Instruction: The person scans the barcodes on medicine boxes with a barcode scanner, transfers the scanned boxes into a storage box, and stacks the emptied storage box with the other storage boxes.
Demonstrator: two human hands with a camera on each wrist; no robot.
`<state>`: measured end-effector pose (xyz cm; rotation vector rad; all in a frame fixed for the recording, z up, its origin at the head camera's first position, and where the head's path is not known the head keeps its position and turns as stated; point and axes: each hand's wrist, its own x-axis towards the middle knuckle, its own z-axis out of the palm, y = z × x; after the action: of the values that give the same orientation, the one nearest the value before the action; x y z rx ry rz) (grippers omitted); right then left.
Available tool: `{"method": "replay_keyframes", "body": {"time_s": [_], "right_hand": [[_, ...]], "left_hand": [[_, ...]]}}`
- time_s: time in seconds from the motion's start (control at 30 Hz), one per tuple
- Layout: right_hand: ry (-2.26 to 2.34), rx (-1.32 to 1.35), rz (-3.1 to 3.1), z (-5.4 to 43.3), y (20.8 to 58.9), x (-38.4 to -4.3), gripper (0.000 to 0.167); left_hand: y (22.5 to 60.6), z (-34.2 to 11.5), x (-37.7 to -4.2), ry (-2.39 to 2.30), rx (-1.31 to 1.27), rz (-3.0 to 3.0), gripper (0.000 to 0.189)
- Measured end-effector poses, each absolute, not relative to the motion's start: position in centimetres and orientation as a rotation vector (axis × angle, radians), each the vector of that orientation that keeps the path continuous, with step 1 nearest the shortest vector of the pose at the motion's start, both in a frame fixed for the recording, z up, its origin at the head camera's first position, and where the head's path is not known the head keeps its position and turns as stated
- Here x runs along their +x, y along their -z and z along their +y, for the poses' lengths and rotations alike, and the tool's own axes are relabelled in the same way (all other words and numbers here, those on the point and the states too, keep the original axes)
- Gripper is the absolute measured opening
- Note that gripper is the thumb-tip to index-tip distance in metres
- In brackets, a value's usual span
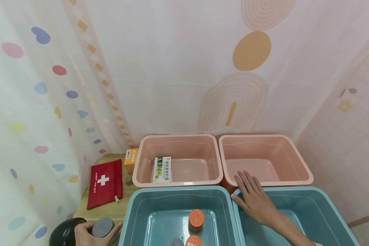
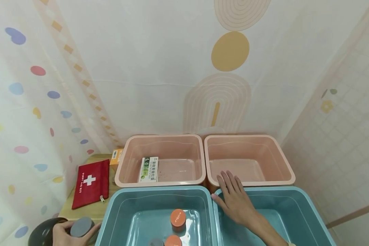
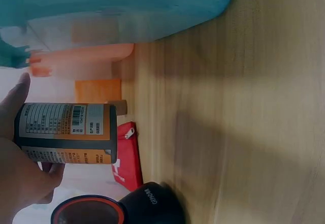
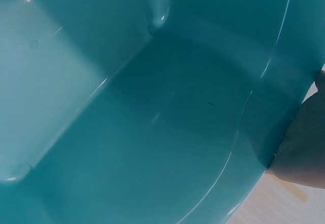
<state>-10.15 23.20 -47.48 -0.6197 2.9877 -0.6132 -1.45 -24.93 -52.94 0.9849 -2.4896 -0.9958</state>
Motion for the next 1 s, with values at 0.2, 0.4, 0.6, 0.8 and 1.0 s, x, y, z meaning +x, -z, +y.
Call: {"method": "replay_keyframes", "body": {"time_s": [0.2,0.4,0.6,0.8,1.0], "right_hand": [[0.617,-0.619,2.995,23.1,47.5,-10.1,0.075],[0.605,-0.623,3.0,23.0,47.5,-10.0,0.075],[0.611,-0.617,2.994,23.1,47.6,-10.0,0.075],[0.647,-0.701,3.051,23.5,48.6,-10.1,0.075],[0.622,-0.818,3.102,24.2,49.5,-10.5,0.077]], "left_hand": [[53.2,-24.2,-1.3,0.93,0.968,-2.45,0.067],[52.6,-25.2,-1.6,1.056,0.909,-2.55,0.072],[48.8,-26.7,-3.1,1.356,0.82,-2.532,0.08],[42.0,-26.1,-6.6,1.41,0.588,-2.507,0.074],[37.0,-21.2,-11.4,1.754,0.064,-2.345,0.062]]}}
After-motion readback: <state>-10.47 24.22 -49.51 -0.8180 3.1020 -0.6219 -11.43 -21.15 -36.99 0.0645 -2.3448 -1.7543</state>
